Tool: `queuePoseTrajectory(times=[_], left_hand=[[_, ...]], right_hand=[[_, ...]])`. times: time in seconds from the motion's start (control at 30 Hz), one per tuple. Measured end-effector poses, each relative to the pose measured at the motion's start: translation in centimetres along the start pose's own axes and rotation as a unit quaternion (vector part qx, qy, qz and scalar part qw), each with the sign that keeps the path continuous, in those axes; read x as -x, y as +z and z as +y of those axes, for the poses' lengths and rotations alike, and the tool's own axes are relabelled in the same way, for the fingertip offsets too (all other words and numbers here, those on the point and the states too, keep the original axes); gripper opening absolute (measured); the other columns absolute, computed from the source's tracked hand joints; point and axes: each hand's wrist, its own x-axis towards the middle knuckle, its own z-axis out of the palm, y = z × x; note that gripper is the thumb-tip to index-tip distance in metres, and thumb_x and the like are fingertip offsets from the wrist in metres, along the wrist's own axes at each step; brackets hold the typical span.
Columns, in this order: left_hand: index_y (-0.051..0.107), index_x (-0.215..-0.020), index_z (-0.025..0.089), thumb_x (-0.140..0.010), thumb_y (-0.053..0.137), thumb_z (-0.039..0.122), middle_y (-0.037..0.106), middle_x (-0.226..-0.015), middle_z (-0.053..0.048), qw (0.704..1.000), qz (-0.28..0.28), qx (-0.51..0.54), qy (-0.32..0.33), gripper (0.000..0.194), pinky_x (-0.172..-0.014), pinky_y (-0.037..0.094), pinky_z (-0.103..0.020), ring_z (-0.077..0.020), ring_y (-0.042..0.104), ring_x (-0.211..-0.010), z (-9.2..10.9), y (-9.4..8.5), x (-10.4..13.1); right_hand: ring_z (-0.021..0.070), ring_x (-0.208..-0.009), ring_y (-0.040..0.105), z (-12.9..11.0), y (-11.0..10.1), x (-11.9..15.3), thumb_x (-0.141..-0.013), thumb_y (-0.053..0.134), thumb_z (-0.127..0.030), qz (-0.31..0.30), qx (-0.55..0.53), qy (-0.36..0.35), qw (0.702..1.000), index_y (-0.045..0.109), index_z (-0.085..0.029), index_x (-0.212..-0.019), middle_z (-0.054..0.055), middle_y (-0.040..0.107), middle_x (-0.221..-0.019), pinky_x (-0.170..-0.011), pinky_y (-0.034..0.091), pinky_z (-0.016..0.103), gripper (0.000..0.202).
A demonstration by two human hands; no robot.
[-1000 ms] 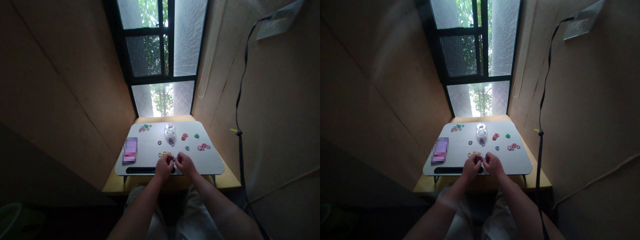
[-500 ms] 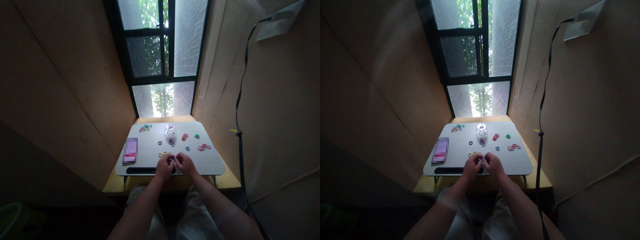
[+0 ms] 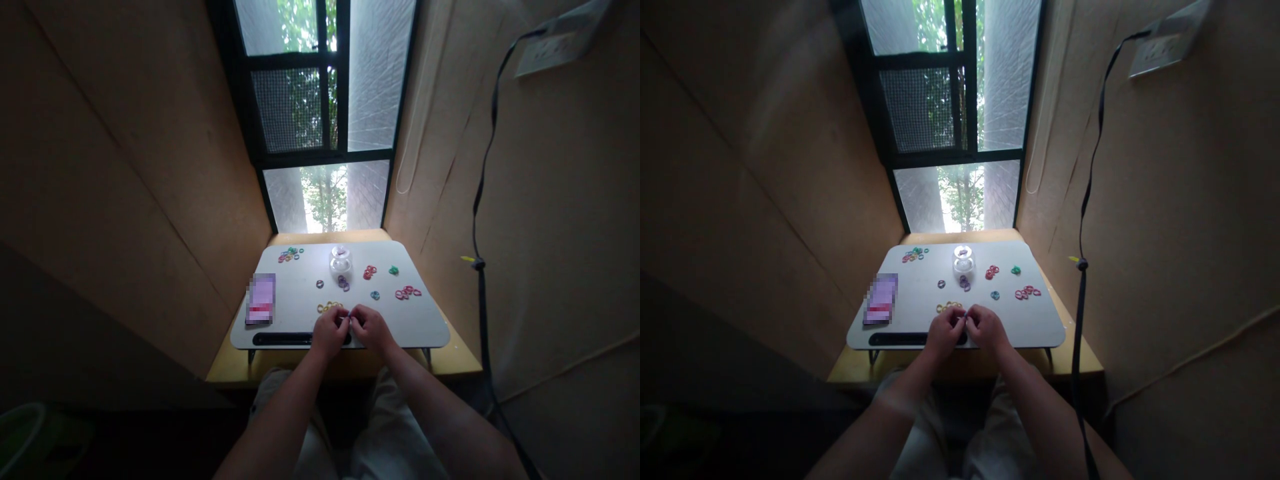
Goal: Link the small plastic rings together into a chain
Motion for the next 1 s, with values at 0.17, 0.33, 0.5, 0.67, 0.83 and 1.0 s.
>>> queuePoseTrajectory(times=[0.17,0.33,0.5,0.67,0.83,1.0], left_hand=[[0.063,-0.082,0.020,-0.082,0.056,0.025,0.064,-0.073,0.000,1.000,0.006,-0.018,-0.005,0.008,-0.065,0.040,-0.025,-0.0138,0.057,-0.068,-0.03,0.05,0.07],[0.062,-0.081,0.020,-0.081,0.055,0.022,0.063,-0.072,0.000,1.000,0.004,-0.026,-0.003,0.007,-0.065,0.039,-0.025,-0.0138,0.055,-0.067,0.05,-0.04,0.14],[0.064,-0.084,0.020,-0.079,0.055,0.020,0.063,-0.072,0.000,1.000,-0.007,-0.027,-0.001,0.011,-0.064,0.039,-0.025,-0.0135,0.055,-0.066,0.10,-0.04,0.08],[0.064,-0.085,0.020,-0.079,0.055,0.020,0.063,-0.071,0.001,0.999,-0.011,-0.037,0.000,0.011,-0.064,0.039,-0.025,-0.0129,0.055,-0.065,0.12,0.04,0.10],[0.062,-0.087,0.020,-0.079,0.057,0.022,0.062,-0.069,0.002,0.999,-0.009,-0.031,-0.012,0.010,-0.062,0.039,-0.024,-0.0123,0.055,-0.062,0.22,0.02,0.10],[0.062,-0.086,0.020,-0.079,0.056,0.021,0.065,-0.076,0.001,1.000,0.005,-0.020,-0.007,0.008,-0.066,0.043,-0.025,-0.0135,0.059,-0.069,0.11,0.01,0.00]], right_hand=[[0.0124,-0.056,0.049,-0.19,-0.01,0.02,-0.076,0.053,-0.022,-0.002,0.002,0.013,1.000,0.054,-0.020,-0.068,-0.002,0.056,-0.061,-0.055,0.037,0.023,0.008],[0.0124,-0.056,0.049,-0.20,-0.01,0.08,-0.075,0.053,-0.021,-0.006,0.011,0.009,1.000,0.051,-0.020,-0.068,-0.002,0.056,-0.062,-0.055,0.037,0.023,0.008],[0.0126,-0.056,0.051,-0.10,0.14,0.10,-0.075,0.053,-0.019,0.007,-0.003,0.022,1.000,0.054,-0.020,-0.087,-0.003,0.056,-0.064,-0.055,0.038,0.022,0.012],[0.0130,-0.057,0.052,-0.02,0.18,-0.05,-0.079,0.052,-0.020,-0.011,-0.002,0.017,1.000,0.060,-0.020,-0.088,-0.002,0.058,-0.065,-0.057,0.039,0.023,0.012],[0.0134,-0.058,0.052,0.33,0.32,-0.17,-0.081,0.053,-0.023,-0.006,0.002,0.022,1.000,0.058,-0.020,-0.077,-0.001,0.059,-0.064,-0.056,0.038,0.023,0.007],[0.0124,-0.054,0.048,0.41,0.40,-0.15,-0.082,0.053,-0.027,0.007,0.008,0.020,1.000,0.053,-0.020,-0.072,-0.002,0.053,-0.060,-0.054,0.035,0.023,0.012]])
